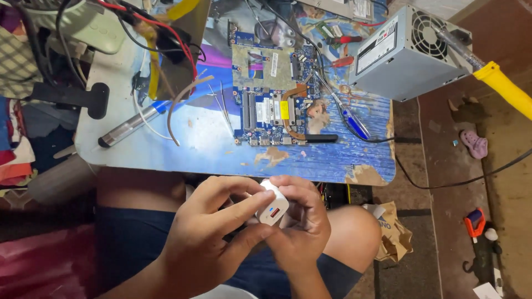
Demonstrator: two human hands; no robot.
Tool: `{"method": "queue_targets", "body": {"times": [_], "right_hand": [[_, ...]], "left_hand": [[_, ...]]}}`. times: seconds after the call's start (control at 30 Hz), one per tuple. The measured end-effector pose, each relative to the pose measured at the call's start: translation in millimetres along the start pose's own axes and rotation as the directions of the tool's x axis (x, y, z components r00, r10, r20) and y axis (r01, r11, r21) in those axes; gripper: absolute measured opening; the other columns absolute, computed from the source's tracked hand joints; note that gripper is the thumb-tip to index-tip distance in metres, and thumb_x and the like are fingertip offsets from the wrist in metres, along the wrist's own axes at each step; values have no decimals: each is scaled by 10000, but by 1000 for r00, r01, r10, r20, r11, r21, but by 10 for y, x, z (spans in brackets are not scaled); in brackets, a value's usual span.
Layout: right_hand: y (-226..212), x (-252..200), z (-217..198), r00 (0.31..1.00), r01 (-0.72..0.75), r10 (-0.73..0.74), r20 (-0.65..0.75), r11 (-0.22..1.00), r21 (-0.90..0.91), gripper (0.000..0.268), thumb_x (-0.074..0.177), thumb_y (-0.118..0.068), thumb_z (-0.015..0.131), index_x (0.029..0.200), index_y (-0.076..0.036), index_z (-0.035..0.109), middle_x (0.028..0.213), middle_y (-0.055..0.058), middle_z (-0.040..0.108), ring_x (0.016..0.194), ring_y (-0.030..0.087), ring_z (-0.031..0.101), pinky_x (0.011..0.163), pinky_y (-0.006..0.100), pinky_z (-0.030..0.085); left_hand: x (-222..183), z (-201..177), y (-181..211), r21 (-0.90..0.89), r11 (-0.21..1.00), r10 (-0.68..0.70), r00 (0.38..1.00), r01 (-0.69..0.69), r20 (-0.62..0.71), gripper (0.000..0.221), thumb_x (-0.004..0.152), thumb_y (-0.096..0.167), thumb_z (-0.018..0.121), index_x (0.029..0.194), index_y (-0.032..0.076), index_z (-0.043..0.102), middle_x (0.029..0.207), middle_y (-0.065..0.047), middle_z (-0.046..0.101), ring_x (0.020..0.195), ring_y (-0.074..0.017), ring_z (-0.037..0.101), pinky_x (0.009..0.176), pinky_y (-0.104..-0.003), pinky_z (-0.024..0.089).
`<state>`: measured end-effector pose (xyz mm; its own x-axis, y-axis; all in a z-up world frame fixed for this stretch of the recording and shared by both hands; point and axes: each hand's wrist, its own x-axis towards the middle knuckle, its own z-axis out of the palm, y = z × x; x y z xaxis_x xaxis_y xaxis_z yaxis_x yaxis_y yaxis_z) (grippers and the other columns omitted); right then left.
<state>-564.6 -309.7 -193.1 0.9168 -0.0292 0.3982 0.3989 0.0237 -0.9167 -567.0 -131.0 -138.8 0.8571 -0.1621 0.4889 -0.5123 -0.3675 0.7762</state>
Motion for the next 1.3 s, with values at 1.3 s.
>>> {"method": "queue_targets", "body": {"times": [1.3], "right_hand": [[20, -199, 209, 949, 38, -45, -312, 999, -29, 484, 916, -324, 954, 1184, -178, 578, 1169, 107, 669, 1056, 168, 675, 896, 279, 574]], "left_hand": [[-2, 98, -21, -4, 1000, -8, 995, 9, 101, 368, 1169, 319, 514, 1403, 118, 716, 1298, -139, 773, 1100, -293, 757, 973, -421, 579]]}}
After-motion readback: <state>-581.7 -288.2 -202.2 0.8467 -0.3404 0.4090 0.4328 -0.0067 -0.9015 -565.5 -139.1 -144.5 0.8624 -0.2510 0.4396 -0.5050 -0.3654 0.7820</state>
